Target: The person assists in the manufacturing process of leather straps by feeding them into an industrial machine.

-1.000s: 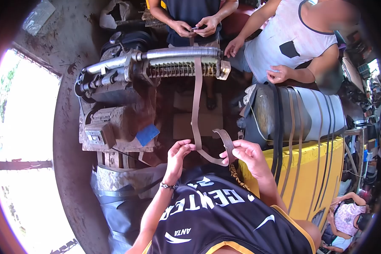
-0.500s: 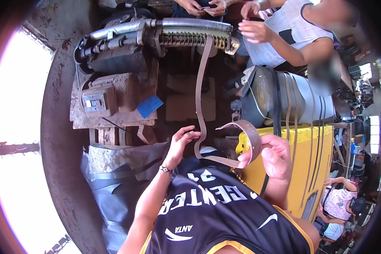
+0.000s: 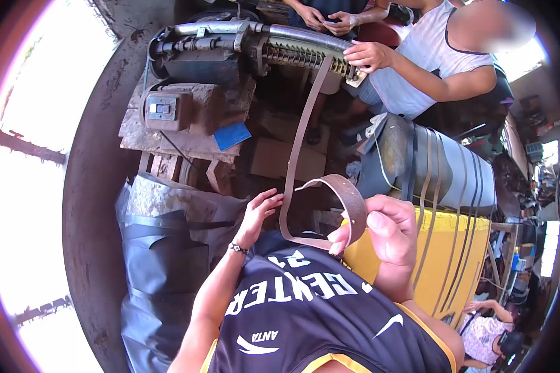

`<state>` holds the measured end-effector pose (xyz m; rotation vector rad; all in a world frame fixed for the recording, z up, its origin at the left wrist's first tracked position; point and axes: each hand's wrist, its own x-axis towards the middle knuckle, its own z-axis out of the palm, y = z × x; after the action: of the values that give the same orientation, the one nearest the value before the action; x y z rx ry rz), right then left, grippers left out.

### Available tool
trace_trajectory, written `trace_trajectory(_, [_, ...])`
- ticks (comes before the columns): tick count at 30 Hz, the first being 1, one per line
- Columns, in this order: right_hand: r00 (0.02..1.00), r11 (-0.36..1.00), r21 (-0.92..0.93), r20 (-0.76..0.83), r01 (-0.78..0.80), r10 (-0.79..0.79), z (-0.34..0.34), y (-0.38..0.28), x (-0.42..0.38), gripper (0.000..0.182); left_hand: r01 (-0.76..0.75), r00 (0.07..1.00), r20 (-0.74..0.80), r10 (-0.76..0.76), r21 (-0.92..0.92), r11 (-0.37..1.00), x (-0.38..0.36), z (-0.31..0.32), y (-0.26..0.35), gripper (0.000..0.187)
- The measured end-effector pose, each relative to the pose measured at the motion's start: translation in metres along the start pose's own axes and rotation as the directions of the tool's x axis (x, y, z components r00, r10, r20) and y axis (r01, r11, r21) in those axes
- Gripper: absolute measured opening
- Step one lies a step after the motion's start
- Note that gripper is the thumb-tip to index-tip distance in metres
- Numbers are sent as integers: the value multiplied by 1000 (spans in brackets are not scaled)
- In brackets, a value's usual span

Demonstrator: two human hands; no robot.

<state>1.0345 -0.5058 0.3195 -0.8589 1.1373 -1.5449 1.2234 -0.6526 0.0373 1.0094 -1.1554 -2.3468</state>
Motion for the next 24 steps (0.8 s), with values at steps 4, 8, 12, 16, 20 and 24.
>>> trace_trajectory(4, [992, 984, 127, 30, -123, 120, 8, -11, -17, 26, -8, 996, -89, 7, -7, 1000, -23, 4, -22, 54])
trace_trajectory(8, [943, 976, -180, 328, 121, -56, 7, -11, -19, 13, -81, 982, -174, 76, -17, 997, -48, -3, -55, 51])
trace_trajectory(12, [877, 955, -173, 460, 240, -137, 23, -17, -24, 17, -170, 957, -233, 175, 43, 985, -85, 36, -21, 46])
trace_trajectory(16, [834, 910, -147, 477, 387, -277, 37, -22, -26, 15, -369, 928, 32, 370, 195, 909, -114, 82, 20, 48])
trace_trajectory(20, [917, 973, -68, 354, 222, -185, 42, -28, -6, 19, -207, 969, 190, 160, 260, 943, -75, 70, -1, 52])
trace_trajectory(24, [952, 974, -31, 220, 224, -212, 29, -2, 51, 27, -136, 990, 65, 123, 274, 952, -30, 54, -59, 55])
